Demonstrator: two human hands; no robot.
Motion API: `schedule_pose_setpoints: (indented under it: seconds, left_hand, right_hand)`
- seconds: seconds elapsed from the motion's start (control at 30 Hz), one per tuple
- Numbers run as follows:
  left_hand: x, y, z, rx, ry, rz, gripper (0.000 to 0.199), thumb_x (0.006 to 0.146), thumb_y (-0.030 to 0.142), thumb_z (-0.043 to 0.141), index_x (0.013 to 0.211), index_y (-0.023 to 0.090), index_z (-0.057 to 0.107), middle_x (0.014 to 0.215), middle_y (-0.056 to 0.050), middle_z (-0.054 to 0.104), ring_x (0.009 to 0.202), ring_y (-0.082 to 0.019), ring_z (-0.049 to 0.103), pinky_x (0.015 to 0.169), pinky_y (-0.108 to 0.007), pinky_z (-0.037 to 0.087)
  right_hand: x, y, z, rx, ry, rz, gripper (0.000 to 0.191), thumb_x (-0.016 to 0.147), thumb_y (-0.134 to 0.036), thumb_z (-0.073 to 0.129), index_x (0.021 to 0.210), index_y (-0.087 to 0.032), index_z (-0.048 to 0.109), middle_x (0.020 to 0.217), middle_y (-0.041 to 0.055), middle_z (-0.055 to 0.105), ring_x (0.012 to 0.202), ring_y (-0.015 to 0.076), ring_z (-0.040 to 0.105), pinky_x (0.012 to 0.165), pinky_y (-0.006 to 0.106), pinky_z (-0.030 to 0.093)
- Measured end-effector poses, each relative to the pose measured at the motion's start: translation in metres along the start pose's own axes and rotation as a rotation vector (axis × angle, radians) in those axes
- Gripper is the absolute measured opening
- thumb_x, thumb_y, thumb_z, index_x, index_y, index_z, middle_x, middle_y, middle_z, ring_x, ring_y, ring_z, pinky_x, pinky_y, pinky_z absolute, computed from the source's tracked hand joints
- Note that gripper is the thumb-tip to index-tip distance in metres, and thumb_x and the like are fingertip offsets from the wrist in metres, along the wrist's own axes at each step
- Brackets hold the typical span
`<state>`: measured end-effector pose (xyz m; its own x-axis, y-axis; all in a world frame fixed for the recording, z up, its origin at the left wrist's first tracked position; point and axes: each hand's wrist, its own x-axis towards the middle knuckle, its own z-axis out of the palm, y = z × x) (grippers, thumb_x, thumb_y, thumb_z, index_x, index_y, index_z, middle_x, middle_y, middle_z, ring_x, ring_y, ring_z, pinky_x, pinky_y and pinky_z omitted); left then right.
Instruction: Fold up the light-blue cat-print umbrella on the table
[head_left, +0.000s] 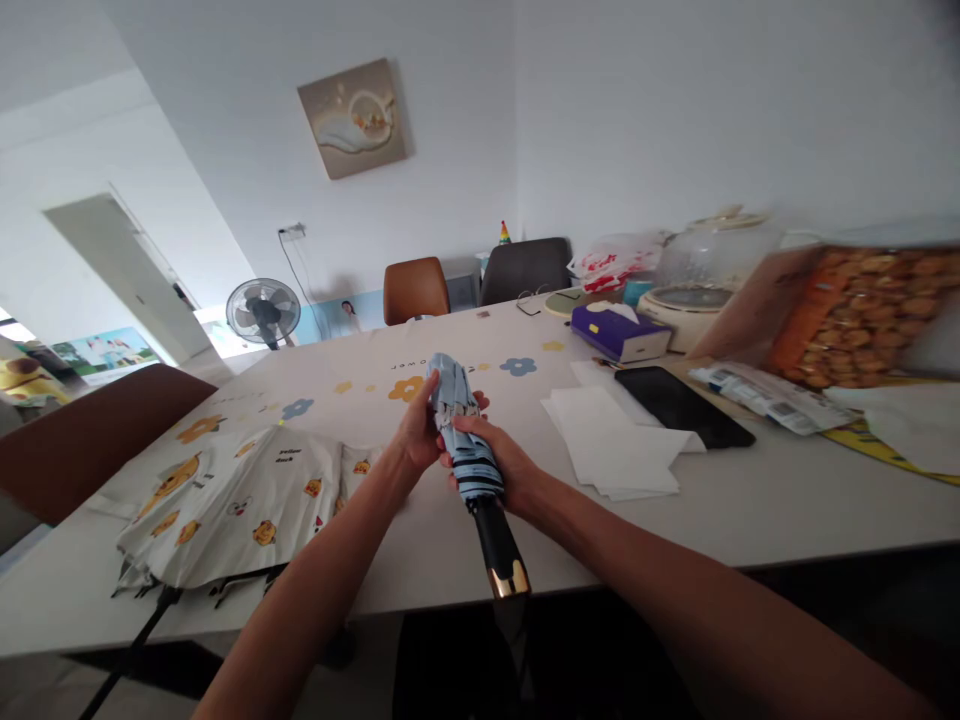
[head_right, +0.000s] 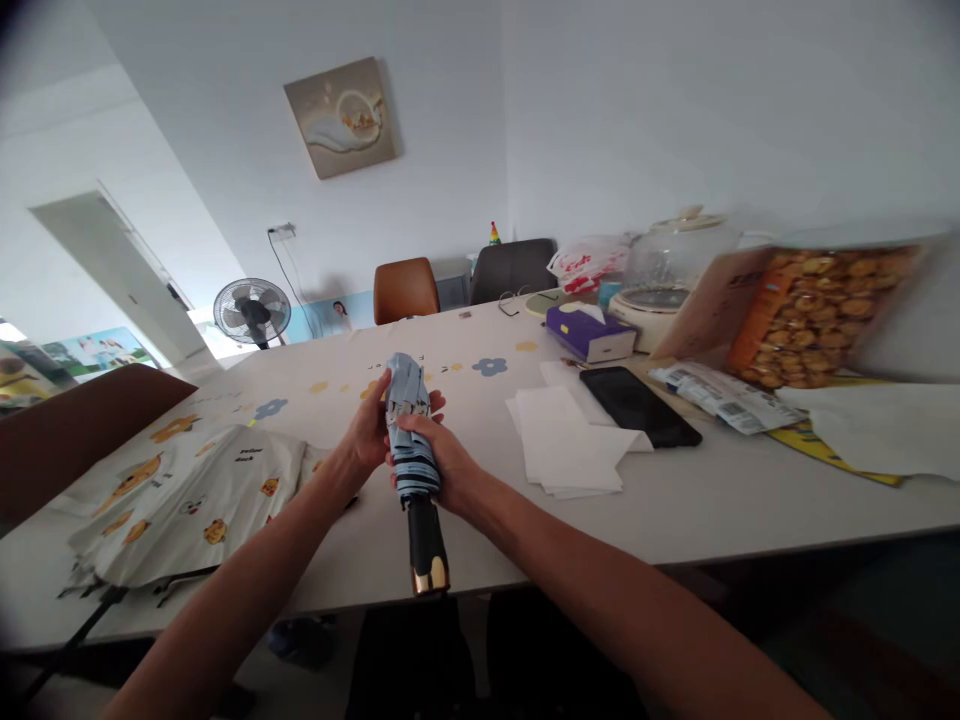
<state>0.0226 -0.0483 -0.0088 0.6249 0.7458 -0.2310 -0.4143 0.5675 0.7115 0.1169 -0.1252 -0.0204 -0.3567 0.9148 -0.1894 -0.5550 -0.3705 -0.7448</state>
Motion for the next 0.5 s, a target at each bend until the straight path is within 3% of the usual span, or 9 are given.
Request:
schedule_pose_setpoints:
  seconds: [0.1, 0.23, 0.5]
  left_hand:
    - [0.006, -0.007, -0.012, -0.066, -0.008, 0.006, 0.039, 0.073, 0.046, 0.054, 0.087, 0.01, 0.061, 0.076, -0.009, 0.066, 0.077, -0.022, 0.064, 0.081, -0.039, 0.048]
    - [0.007, -0.004, -0.018, -0.066, 0.063, 0.1, 0.022, 0.071, 0.034, 0.058, 0.076, 0.013, 0.06, 0.06, -0.002, 0.062, 0.057, -0.014, 0.061, 0.077, -0.035, 0.05]
    - [0.002, 0.0, -0.012, 0.038, 0.247, 0.243, 0.024, 0.067, 0.037, 0.062, 0.066, 0.014, 0.056, 0.054, -0.002, 0.058, 0.056, -0.016, 0.061, 0.061, -0.028, 0.052]
  right_hand:
    - [0.006, -0.002, -0.003, 0.033, -0.003, 0.049, 0.022, 0.078, -0.036, 0.049, 0.082, -0.014, 0.053, 0.058, 0.0009, 0.057, 0.042, 0.0105, 0.053, 0.042, 0.025, 0.049]
    - [0.008, 0.005, -0.002, -0.071, 0.019, 0.026, 0.028, 0.074, -0.041, 0.056, 0.085, -0.015, 0.052, 0.064, 0.0014, 0.058, 0.053, 0.0156, 0.06, 0.047, 0.036, 0.054]
    - [0.012, 0.003, 0.005, -0.665, 0.222, -0.196, 0.029, 0.064, -0.032, 0.066, 0.084, -0.018, 0.051, 0.062, -0.0004, 0.056, 0.051, 0.012, 0.055, 0.045, 0.025, 0.047]
